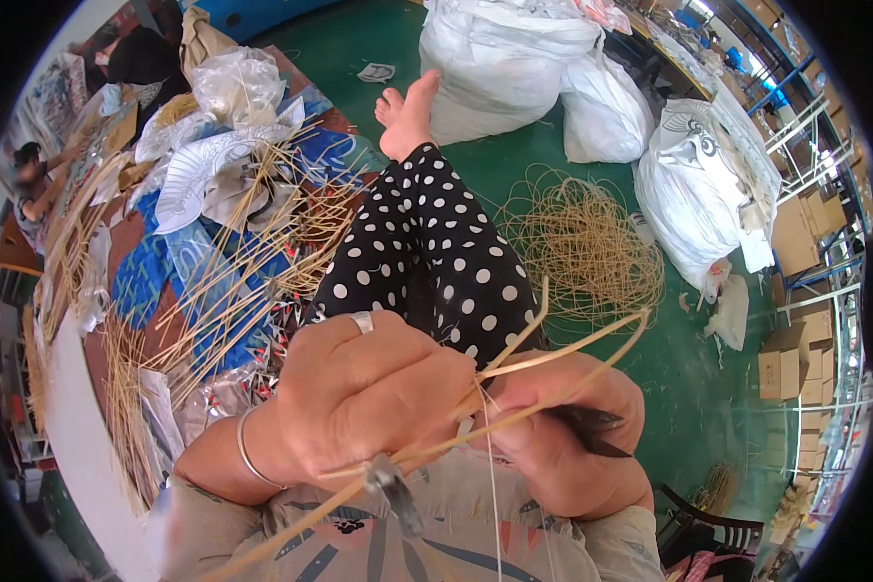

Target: The person sits on the floor and weaves thin bamboo strips together using a white string. They hold the strips in their left hand and wrap the string around them with their right hand, occasionally using a small metal tool to assist in the process.

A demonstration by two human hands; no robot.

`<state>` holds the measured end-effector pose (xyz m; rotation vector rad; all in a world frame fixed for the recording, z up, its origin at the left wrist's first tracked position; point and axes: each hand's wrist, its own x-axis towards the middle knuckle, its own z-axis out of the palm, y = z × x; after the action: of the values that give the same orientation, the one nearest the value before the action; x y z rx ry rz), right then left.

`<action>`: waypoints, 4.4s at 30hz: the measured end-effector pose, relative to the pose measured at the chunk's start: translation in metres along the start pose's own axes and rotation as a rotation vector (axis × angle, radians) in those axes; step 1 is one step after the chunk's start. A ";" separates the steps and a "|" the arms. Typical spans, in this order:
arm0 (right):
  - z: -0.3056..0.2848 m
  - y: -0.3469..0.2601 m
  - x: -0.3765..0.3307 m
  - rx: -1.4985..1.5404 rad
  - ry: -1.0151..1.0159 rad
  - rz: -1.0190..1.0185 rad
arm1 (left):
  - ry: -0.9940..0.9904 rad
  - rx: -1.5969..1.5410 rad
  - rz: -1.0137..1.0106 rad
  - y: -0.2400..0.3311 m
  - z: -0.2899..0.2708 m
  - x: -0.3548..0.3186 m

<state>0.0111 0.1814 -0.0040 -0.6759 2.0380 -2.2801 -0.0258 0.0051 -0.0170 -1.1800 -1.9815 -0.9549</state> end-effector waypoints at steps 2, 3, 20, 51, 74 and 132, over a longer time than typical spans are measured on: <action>0.004 -0.002 -0.003 0.072 0.045 0.036 | 0.008 -0.007 -0.002 0.002 -0.001 0.007; 0.007 -0.003 -0.004 0.101 0.065 0.037 | 0.013 -0.009 -0.003 0.003 -0.002 0.009; -0.058 0.004 0.022 -0.074 -0.073 -0.245 | -0.027 -0.557 -0.297 0.005 -0.003 -0.001; -0.034 0.037 0.054 0.098 -0.659 0.322 | -0.198 -0.620 -0.340 0.003 -0.007 -0.002; -0.042 -0.022 0.012 0.512 -0.641 -0.608 | 0.842 0.043 -0.531 -0.001 -0.061 -0.018; 0.010 -0.027 -0.006 -0.461 -0.086 -0.422 | 0.207 -0.138 -0.032 0.041 -0.012 0.015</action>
<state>0.0276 0.1778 0.0205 -1.3134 2.6071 -1.8930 0.0069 0.0152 0.0127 -1.0770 -1.7987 -1.1971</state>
